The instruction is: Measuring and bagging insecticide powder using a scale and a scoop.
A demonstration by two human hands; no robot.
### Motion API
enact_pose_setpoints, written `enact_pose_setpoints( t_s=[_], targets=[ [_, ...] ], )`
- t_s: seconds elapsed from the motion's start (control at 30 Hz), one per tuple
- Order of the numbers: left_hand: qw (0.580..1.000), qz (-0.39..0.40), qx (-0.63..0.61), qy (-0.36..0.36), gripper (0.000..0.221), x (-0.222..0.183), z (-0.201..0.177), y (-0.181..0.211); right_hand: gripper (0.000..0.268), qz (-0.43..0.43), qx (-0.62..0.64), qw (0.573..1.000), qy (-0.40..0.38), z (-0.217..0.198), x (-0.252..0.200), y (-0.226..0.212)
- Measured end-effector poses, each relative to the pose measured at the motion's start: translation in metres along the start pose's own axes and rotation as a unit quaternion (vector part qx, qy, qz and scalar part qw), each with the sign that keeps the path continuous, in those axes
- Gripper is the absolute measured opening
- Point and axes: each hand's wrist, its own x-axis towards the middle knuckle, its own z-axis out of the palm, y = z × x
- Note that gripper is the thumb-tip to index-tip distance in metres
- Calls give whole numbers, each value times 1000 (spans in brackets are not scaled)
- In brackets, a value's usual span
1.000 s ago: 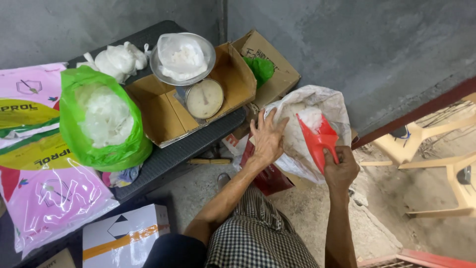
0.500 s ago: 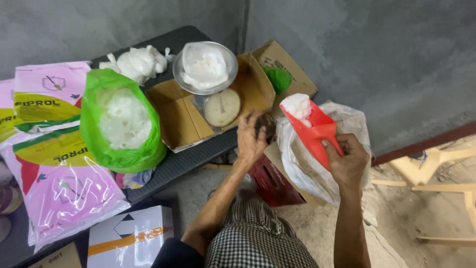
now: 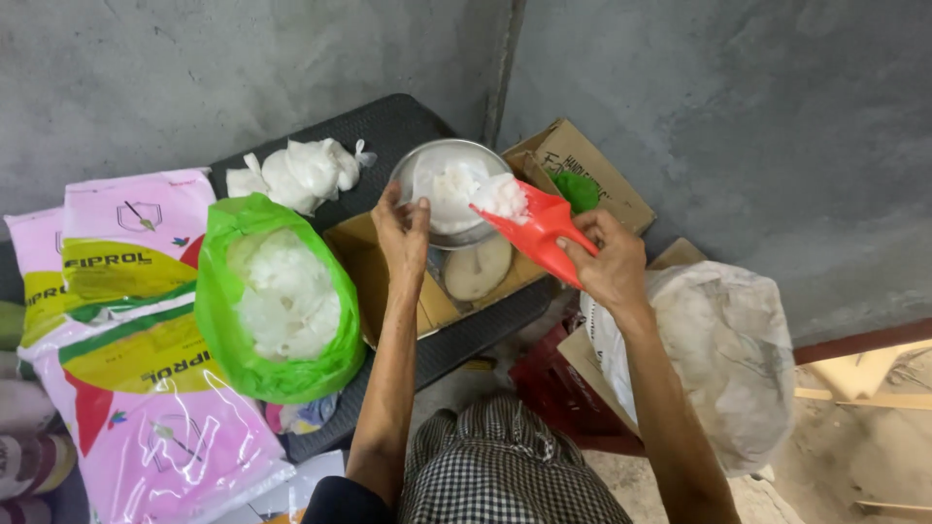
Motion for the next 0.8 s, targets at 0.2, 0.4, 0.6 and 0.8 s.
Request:
enact_pose_setpoints(
  t_s=[0.2, 0.4, 0.6, 0.8],
  targets=[
    [988, -53, 69, -125, 55, 50, 15, -18, 33, -52, -84, 995, -11, 44, 32, -5],
    [979, -39, -5, -199, 33, 57, 14, 13, 31, -36, -126, 986, -104, 81, 53, -16],
    [969, -79, -111, -204, 25, 66, 19, -5, 25, -210, -232, 943, -115, 87, 73, -27],
    [955, -128, -161, -212, 25, 67, 19, -21, 29, -200, -336, 907, -159, 65, 89, -50]
  ],
)
